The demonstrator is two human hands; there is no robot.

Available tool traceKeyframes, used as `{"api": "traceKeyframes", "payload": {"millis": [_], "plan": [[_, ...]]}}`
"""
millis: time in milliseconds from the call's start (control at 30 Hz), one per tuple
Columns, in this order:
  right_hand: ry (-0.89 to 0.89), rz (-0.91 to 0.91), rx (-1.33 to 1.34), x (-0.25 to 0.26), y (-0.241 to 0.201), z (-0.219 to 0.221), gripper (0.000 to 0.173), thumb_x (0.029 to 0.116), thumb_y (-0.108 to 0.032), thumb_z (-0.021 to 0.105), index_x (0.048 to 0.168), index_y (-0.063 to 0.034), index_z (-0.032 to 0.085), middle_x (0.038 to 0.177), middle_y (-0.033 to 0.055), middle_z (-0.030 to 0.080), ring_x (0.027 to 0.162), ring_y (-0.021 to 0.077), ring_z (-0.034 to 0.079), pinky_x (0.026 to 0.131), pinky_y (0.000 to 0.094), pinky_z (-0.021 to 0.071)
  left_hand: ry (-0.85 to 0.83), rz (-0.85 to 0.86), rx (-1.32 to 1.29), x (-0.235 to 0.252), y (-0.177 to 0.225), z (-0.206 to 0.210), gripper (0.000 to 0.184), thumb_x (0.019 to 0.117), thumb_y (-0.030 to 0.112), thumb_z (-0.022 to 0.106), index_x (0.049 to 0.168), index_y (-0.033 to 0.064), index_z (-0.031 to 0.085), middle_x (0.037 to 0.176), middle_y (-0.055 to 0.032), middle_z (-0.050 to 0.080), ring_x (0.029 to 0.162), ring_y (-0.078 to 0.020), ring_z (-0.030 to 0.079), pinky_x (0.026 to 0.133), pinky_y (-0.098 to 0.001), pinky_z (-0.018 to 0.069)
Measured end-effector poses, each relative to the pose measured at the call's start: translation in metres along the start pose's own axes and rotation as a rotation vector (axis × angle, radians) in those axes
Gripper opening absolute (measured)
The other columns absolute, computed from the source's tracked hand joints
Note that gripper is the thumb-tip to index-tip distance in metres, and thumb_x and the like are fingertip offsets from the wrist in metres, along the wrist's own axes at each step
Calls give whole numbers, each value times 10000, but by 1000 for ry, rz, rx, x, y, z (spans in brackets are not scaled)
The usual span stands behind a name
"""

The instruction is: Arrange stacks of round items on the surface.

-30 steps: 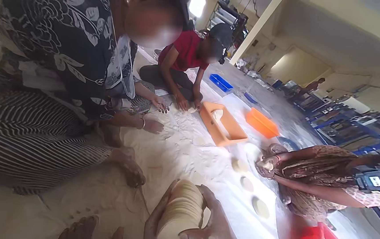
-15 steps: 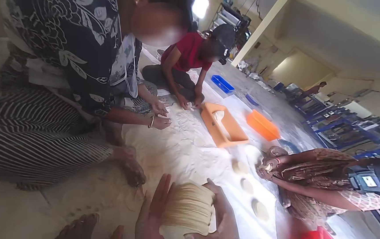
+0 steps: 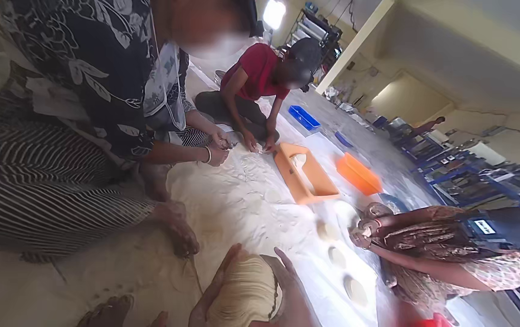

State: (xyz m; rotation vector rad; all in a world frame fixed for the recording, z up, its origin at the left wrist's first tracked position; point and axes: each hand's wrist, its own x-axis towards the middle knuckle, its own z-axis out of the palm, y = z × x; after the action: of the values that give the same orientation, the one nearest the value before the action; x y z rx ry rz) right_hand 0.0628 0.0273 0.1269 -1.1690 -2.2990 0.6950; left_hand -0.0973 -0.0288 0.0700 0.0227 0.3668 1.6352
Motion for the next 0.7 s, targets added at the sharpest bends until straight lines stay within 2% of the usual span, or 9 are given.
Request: {"api": "traceKeyframes", "payload": {"millis": [33, 100, 167, 267, 333, 400, 500, 567, 700], "plan": [[26, -4, -11, 2, -2, -1, 889, 597, -540, 889, 1264, 2, 660, 1176, 74, 735, 1276, 240, 591, 1196, 528, 306, -166, 73, -9, 11, -14, -17, 440, 1068, 229, 339, 1384, 21, 563, 1367, -44, 633, 1270, -115, 580, 1015, -294, 508], [118, -84, 44, 0, 2, -1, 820, 624, -533, 902, 1212, -16, 657, 1130, 61, 736, 1231, 166, 618, 1209, 447, 331, -212, 150, -35, 19, -24, -26, 587, 1091, 433, 284, 1509, 58, 456, 1539, -55, 503, 1441, -175, 441, 1160, -385, 395], [148, -129, 118, -2, 9, 1, 893, 667, -582, 892, 1279, -7, 588, 1202, 69, 705, 1250, 113, 599, 1231, 415, 325, -114, 121, -94, 18, -25, -26, 625, 1093, 474, 218, 1525, 72, 423, 1554, -51, 482, 1453, -168, 423, 1174, -384, 376], [30, -66, 65, 2, 2, 0, 1013, 650, -568, 880, 1380, 49, 542, 1294, 121, 679, 1287, 164, 587, 1247, 499, 249, -157, 30, -123, 15, -34, -31, 523, 1096, 312, 270, 1533, 67, 424, 1533, -84, 489, 1411, -205, 461, 1148, -424, 405], [12, -15, 18, 4, -4, -1, 887, 632, -533, 892, 1308, -22, 629, 1227, 52, 713, 1258, 157, 598, 1226, 484, 289, -137, 34, -51, 10, -24, -18, 512, 1080, 256, 236, 1481, 46, 476, 1470, -84, 552, 1354, -192, 520, 1107, -394, 448], [78, -80, 94, 3, -2, -3, 792, 658, -503, 901, 1238, -30, 645, 1174, 27, 723, 1203, 91, 622, 1230, 426, 306, -58, 65, -70, 11, -20, -12, 548, 1102, 329, 190, 1466, 49, 488, 1452, -68, 585, 1357, -167, 536, 1098, -361, 461], [110, -155, 215, 2, 5, -1, 839, 728, -551, 865, 1303, -22, 559, 1236, 23, 681, 1253, 51, 574, 1273, 428, 232, -96, 64, -146, 21, -34, -36, 582, 1111, 404, 230, 1529, 41, 409, 1526, -91, 514, 1396, -182, 501, 1118, -384, 442], [52, -101, 158, 3, 4, -2, 950, 686, -551, 875, 1357, 38, 550, 1285, 101, 677, 1284, 142, 581, 1257, 485, 250, -69, 7, -188, 18, -38, -31, 518, 1081, 332, 338, 1480, 30, 470, 1420, -139, 578, 1271, -234, 595, 1029, -422, 519], [36, -113, 165, 8, -3, -8, 786, 662, -493, 907, 1242, -27, 652, 1162, 24, 732, 1180, 86, 638, 1228, 436, 323, -245, 129, -64, 18, -30, -32, 527, 1084, 350, 392, 1532, 73, 423, 1545, -81, 481, 1418, -213, 461, 1147, -422, 409]]}}
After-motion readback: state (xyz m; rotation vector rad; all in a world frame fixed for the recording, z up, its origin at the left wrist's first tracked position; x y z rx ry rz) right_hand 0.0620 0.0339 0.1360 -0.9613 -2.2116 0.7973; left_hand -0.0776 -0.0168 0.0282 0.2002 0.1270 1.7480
